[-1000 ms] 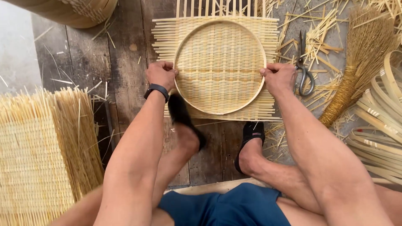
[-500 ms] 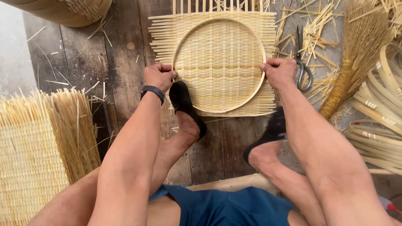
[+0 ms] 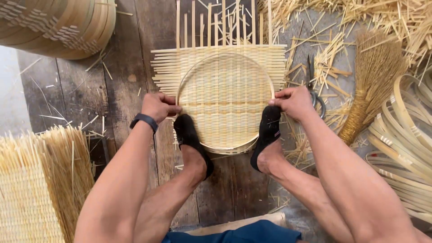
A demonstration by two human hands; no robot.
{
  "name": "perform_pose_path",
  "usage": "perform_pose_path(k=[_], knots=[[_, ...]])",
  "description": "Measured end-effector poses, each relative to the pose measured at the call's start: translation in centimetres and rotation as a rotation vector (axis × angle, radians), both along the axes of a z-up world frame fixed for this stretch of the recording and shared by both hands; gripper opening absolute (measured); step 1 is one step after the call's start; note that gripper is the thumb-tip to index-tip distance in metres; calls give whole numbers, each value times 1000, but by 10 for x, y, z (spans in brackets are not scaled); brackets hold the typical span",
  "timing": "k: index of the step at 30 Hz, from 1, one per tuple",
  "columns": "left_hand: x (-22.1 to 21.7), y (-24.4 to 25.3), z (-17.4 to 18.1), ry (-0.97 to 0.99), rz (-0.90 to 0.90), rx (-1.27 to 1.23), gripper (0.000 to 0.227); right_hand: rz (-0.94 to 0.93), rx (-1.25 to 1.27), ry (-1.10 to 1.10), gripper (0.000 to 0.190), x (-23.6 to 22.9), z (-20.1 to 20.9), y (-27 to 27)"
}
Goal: Weaving bamboo strips into a round basket or tray.
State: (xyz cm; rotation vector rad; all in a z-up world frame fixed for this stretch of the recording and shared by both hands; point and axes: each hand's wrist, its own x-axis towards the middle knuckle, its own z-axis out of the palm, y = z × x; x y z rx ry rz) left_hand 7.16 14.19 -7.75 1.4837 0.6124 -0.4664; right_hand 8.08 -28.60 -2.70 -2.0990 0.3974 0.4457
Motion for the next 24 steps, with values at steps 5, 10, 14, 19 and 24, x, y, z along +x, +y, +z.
perform_pose_path(k=[5, 10, 14, 19, 24], knots=[[49, -55, 40, -645, -374, 903, 42, 936, -278, -582, 122, -35, 52, 95], [99, -113, -18, -898, -533, 860, 42, 1130, -544, -396, 131, -90, 3, 136], [94, -125, -2, -646, -369, 733, 31, 1127, -676, -475, 118, -96, -5, 133], [93, -129, 0, -652, -307, 733, 27, 1067, -637, -612, 116, -108, -24, 129], [95, -130, 8, -491, -295, 582, 24, 1056, -764, -574, 117, -113, -14, 132]])
